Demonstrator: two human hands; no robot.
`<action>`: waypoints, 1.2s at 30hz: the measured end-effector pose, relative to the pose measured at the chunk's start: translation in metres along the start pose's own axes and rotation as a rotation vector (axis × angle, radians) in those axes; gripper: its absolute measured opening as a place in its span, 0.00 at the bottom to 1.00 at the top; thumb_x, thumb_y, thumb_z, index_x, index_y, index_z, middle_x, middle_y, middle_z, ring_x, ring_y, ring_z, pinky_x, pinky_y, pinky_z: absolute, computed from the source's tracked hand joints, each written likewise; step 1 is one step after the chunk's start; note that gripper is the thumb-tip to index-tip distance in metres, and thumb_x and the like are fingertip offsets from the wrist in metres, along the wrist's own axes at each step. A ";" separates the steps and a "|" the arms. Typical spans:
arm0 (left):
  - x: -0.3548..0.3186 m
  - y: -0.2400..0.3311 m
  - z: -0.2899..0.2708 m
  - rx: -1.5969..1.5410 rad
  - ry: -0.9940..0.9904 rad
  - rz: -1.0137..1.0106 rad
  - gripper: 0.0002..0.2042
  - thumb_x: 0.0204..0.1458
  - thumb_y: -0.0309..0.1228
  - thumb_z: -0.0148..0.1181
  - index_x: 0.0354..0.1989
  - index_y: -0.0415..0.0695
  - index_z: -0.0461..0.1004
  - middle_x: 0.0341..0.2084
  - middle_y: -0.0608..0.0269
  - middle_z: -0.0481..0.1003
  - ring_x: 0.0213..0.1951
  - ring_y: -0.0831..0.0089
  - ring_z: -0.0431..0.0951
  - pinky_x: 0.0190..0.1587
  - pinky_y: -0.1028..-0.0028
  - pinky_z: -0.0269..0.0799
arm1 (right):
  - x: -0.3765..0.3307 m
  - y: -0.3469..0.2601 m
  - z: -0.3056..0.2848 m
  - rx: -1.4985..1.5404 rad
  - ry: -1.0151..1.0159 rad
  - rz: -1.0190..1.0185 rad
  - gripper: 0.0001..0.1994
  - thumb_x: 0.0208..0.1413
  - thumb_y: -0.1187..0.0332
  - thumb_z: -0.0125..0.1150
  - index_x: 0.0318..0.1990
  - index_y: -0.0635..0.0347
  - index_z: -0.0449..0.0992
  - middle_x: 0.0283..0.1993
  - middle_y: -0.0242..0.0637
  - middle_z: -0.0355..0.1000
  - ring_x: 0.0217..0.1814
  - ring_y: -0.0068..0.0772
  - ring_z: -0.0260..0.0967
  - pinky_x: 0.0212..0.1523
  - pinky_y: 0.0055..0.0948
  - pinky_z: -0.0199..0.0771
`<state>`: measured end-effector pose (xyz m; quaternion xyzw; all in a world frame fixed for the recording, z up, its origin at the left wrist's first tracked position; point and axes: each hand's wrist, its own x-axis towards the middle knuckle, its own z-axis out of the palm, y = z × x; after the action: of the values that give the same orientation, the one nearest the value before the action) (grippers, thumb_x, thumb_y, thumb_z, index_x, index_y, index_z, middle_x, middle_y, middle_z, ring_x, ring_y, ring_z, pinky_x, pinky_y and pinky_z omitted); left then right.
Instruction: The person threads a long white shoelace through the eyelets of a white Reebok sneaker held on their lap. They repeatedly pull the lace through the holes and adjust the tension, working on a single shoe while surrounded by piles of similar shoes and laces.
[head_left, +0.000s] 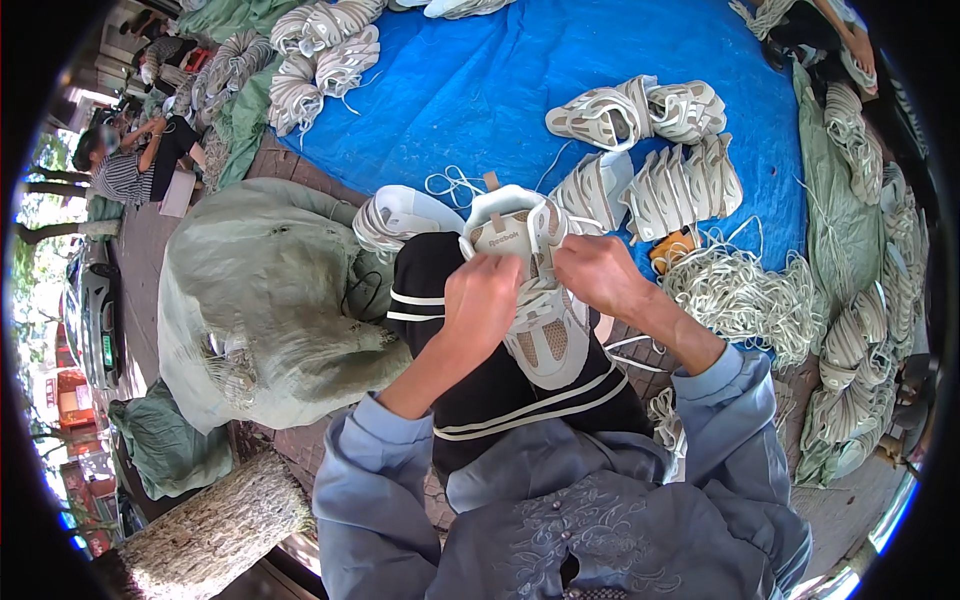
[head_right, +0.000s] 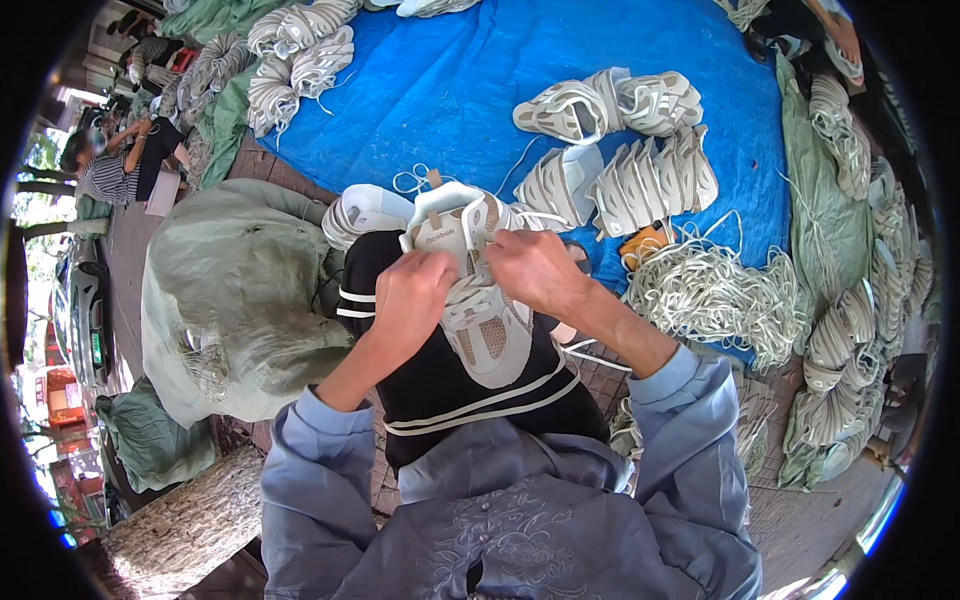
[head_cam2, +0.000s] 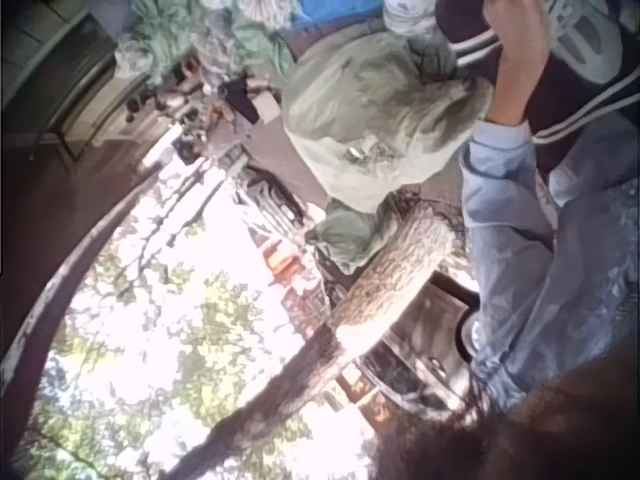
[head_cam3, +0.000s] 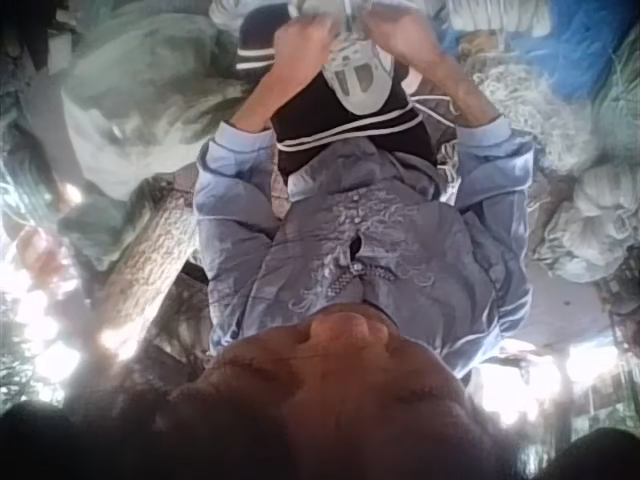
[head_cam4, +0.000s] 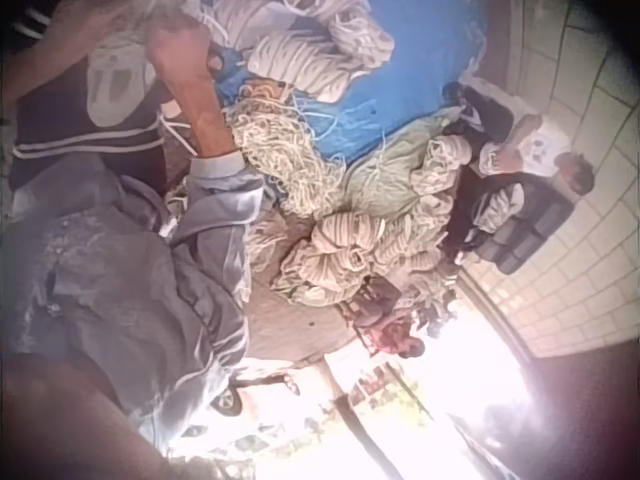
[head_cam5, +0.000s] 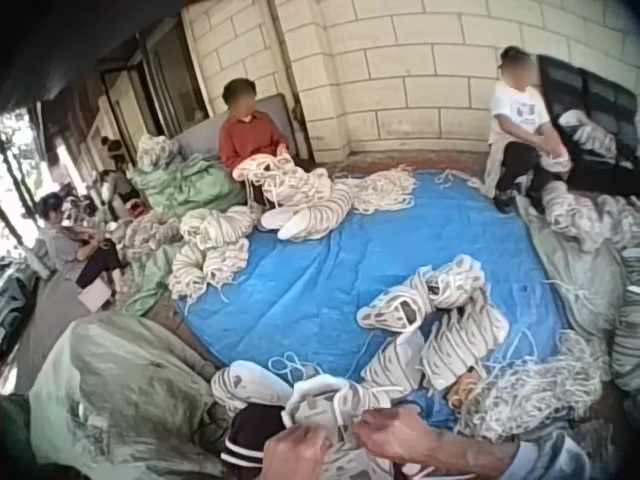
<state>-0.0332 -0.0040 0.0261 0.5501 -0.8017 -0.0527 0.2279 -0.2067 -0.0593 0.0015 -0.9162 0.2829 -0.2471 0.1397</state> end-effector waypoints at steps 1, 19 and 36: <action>0.005 0.000 0.004 0.006 -0.021 -0.074 0.01 0.38 0.23 0.54 0.22 0.42 0.71 0.18 0.58 0.70 0.24 0.62 0.72 0.25 0.67 0.67 | 0.003 -0.001 0.002 -0.123 -0.010 -0.066 0.02 0.32 0.73 0.53 0.17 0.60 0.67 0.20 0.34 0.62 0.22 0.33 0.67 0.20 0.31 0.69; 0.044 -0.020 0.015 -0.200 -0.677 -0.169 0.05 0.37 0.25 0.52 0.20 0.38 0.73 0.16 0.52 0.71 0.19 0.63 0.73 0.25 0.67 0.66 | -0.001 0.013 0.017 0.634 -0.068 0.335 0.07 0.33 0.77 0.62 0.22 0.64 0.69 0.23 0.34 0.65 0.25 0.30 0.65 0.26 0.26 0.64; 0.022 0.009 -0.172 -1.755 0.170 -0.175 0.07 0.53 0.27 0.47 0.33 0.35 0.67 0.18 0.59 0.67 0.12 0.83 0.61 0.15 0.81 0.62 | 0.037 -0.070 0.003 0.495 -0.020 0.102 0.07 0.37 0.69 0.62 0.25 0.60 0.73 0.23 0.37 0.68 0.23 0.34 0.66 0.26 0.32 0.66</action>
<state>0.0256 0.0077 0.1892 0.2386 -0.4077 -0.6248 0.6217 -0.1475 -0.0245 0.0403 -0.8409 0.2582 -0.2922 0.3752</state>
